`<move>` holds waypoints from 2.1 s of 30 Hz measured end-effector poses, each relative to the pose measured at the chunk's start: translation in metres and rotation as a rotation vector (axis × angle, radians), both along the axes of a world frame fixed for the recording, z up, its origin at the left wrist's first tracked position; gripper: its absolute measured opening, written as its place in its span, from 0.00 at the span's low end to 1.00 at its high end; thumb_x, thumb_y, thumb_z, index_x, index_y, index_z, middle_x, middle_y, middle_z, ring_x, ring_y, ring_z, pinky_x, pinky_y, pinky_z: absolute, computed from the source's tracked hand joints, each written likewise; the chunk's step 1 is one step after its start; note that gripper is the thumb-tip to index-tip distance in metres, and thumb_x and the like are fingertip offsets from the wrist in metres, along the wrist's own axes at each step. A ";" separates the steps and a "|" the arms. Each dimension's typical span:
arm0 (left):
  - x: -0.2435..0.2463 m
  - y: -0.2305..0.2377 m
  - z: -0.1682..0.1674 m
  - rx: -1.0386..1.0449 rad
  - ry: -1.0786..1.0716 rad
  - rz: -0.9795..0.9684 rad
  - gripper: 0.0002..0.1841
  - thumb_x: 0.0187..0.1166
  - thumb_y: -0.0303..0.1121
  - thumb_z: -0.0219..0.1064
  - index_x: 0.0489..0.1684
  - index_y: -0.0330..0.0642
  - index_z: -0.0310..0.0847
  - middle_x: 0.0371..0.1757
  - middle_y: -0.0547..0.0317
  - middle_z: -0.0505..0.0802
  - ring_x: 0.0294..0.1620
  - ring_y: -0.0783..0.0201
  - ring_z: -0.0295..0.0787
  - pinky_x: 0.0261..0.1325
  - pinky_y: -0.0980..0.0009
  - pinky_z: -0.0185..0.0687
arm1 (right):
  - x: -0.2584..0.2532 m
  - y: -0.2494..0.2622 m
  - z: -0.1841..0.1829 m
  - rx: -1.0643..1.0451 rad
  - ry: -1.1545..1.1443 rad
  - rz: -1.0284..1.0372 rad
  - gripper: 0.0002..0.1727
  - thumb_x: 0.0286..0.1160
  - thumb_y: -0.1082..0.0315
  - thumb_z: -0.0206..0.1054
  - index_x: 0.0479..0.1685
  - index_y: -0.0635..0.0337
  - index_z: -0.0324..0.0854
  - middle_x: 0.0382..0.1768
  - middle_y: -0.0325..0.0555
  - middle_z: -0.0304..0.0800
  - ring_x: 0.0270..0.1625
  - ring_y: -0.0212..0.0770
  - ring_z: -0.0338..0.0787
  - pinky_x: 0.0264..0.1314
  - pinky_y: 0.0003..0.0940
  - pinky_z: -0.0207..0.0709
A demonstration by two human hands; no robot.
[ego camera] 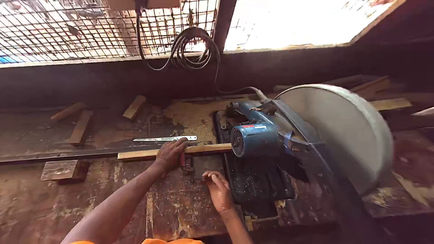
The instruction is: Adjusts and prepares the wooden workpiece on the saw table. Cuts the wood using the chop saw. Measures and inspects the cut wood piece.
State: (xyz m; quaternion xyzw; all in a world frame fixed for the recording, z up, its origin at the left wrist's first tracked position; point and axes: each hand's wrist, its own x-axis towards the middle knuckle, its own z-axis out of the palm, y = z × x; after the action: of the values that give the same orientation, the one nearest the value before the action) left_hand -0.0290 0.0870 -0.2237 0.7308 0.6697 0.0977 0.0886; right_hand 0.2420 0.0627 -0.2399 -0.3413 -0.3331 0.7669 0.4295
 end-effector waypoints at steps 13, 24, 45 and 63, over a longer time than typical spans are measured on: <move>0.053 -0.063 0.051 0.308 -0.463 0.168 0.24 0.78 0.32 0.67 0.76 0.50 0.81 0.79 0.60 0.83 0.80 0.54 0.76 0.81 0.49 0.73 | 0.161 -0.036 0.277 1.055 -0.906 -0.327 0.12 0.87 0.56 0.60 0.50 0.47 0.88 0.42 0.35 0.94 0.44 0.36 0.94 0.49 0.36 0.91; 0.136 0.099 0.034 0.074 -0.569 -0.027 0.16 0.81 0.31 0.68 0.64 0.37 0.85 0.70 0.46 0.88 0.74 0.49 0.83 0.79 0.44 0.76 | 0.185 0.042 0.246 0.499 -1.652 0.071 0.39 0.82 0.44 0.66 0.92 0.36 0.57 0.48 0.50 0.93 0.42 0.54 0.94 0.43 0.63 0.87; 0.145 0.192 0.022 0.031 -1.350 -0.223 0.12 0.78 0.25 0.70 0.56 0.33 0.90 0.57 0.49 0.95 0.57 0.58 0.93 0.65 0.59 0.91 | 0.219 0.029 0.177 0.372 -1.105 0.105 0.46 0.70 0.65 0.76 0.90 0.63 0.55 0.59 0.42 0.93 0.41 0.38 0.96 0.41 0.43 0.96; 0.147 0.136 0.028 0.007 -0.743 0.061 0.14 0.70 0.31 0.76 0.53 0.41 0.91 0.59 0.53 0.93 0.63 0.56 0.89 0.70 0.50 0.84 | 0.232 0.042 0.216 0.444 -0.960 0.255 0.54 0.70 0.59 0.75 0.96 0.60 0.43 0.68 0.46 0.85 0.49 0.36 0.93 0.49 0.39 0.93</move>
State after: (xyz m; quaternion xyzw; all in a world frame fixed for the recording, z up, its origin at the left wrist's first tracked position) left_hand 0.1180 0.2225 -0.1954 0.6256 0.6130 0.3612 0.3199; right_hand 0.4737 0.1050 -0.0236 -0.5110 -0.6846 0.4821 0.1944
